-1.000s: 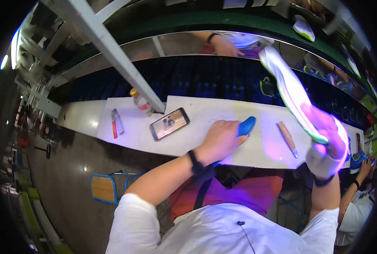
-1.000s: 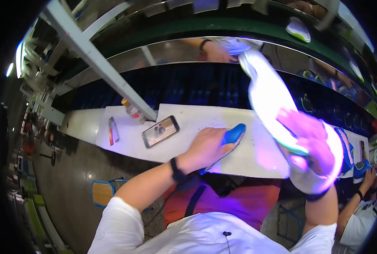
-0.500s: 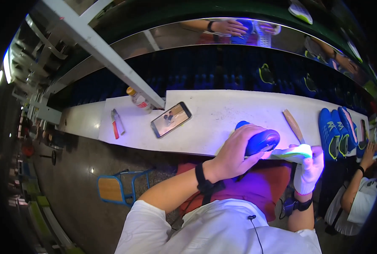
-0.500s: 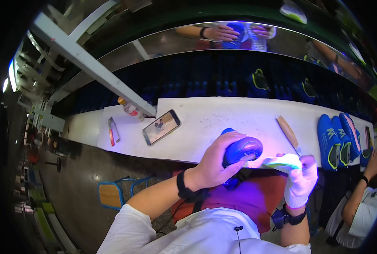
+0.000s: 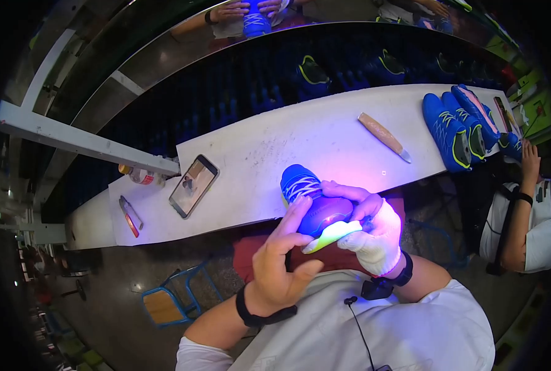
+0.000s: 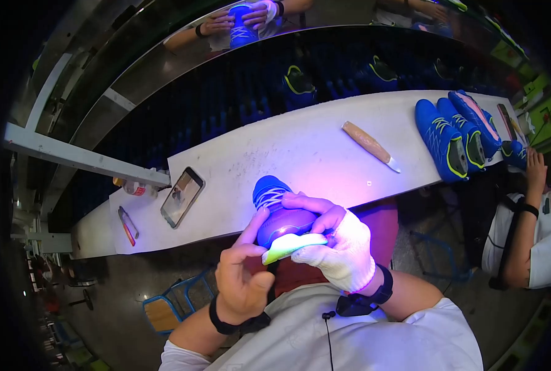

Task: Inspecting the sole and upper of blue and white athletic shoes on an assembly line.

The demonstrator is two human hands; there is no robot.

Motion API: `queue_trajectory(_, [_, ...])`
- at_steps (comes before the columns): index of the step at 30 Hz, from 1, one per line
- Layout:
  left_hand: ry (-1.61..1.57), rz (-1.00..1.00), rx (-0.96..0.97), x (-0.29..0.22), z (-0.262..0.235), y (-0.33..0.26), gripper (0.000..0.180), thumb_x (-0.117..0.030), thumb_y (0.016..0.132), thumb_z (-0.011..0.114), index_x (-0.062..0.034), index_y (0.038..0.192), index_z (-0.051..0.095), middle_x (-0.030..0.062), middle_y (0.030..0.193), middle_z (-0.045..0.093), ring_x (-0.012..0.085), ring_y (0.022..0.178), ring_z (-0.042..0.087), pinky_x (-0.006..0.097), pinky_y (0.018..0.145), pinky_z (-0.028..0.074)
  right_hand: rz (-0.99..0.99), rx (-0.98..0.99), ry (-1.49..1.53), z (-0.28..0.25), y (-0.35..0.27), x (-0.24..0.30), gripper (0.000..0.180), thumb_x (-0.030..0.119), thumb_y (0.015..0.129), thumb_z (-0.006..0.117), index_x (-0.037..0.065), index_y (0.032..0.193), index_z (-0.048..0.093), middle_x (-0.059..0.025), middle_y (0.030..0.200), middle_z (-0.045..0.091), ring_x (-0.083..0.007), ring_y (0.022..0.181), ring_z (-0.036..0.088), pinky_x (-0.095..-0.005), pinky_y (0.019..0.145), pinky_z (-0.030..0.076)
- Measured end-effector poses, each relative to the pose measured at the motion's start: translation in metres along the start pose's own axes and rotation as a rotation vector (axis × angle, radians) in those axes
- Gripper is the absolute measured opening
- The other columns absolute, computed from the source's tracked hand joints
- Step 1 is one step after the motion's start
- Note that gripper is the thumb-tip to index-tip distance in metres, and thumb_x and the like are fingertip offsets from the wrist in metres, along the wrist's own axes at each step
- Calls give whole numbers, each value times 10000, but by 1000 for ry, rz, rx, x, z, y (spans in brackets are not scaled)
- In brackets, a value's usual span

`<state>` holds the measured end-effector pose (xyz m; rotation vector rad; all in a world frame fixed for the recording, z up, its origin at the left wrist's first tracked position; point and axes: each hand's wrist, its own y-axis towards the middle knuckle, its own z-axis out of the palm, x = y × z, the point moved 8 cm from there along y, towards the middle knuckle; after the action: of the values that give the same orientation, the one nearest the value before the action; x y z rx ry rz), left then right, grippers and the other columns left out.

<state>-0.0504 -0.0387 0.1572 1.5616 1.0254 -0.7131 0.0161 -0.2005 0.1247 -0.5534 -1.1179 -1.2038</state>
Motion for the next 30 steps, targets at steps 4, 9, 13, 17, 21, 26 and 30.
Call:
queue_trajectory(4, [-248,-134,-165,9,12,-22,423,-181,1010,806,-24,1208,467,406,1546,525,522,1522,469,575,1262,350,-149,57,-201,5,-6,8,449,91,823,945,64,1043,555,-321,1379,683,-431,1356,652,-623,1237,401])
queue_trajectory(9, [-377,-172,-198,21,9,-43,411,-106,992,814,-40,1195,462,395,1546,537,519,1547,435,613,1303,244,-190,111,-235,7,-16,8,469,90,825,950,85,1049,539,-279,1384,698,-443,1363,651,-662,1244,366])
queue_trajectory(13, [-296,-83,-140,13,7,-38,441,-56,960,829,-47,1203,461,387,1516,567,488,1526,474,630,1305,227,-188,95,-260,9,-19,12,457,99,827,954,93,1038,548,-266,1353,719,-449,1319,685,-616,1195,454])
queue_trajectory(17, [-334,-135,-111,0,-8,-10,576,-62,921,852,-36,1336,453,325,1389,658,460,1429,565,587,1284,311,-123,187,-329,12,-12,15,375,171,833,957,118,924,597,-219,1388,699,-440,1355,659,-608,1203,440])
queue_trajectory(21, [147,-109,175,-13,-14,9,442,-333,1051,711,-31,1357,609,206,1305,697,371,1316,570,499,1162,424,-212,360,-620,23,-7,11,375,235,736,1014,102,805,670,-184,1326,727,-413,1256,724,-507,1032,605])
queue_trajectory(26, [82,-197,-59,-7,-27,3,285,-280,1134,496,-16,1096,594,259,1198,735,390,1292,586,571,1168,408,-461,144,-731,17,-3,-9,453,329,702,951,54,815,610,-242,1297,710,-438,1080,741,-478,846,637])
queue_trajectory(30, [72,-278,-17,-14,-46,10,389,-386,1090,657,3,1109,631,272,1212,768,469,1336,627,600,1204,413,-623,218,-786,23,-6,-26,399,269,700,886,72,973,673,-197,1232,706,-367,962,681,-477,774,590])
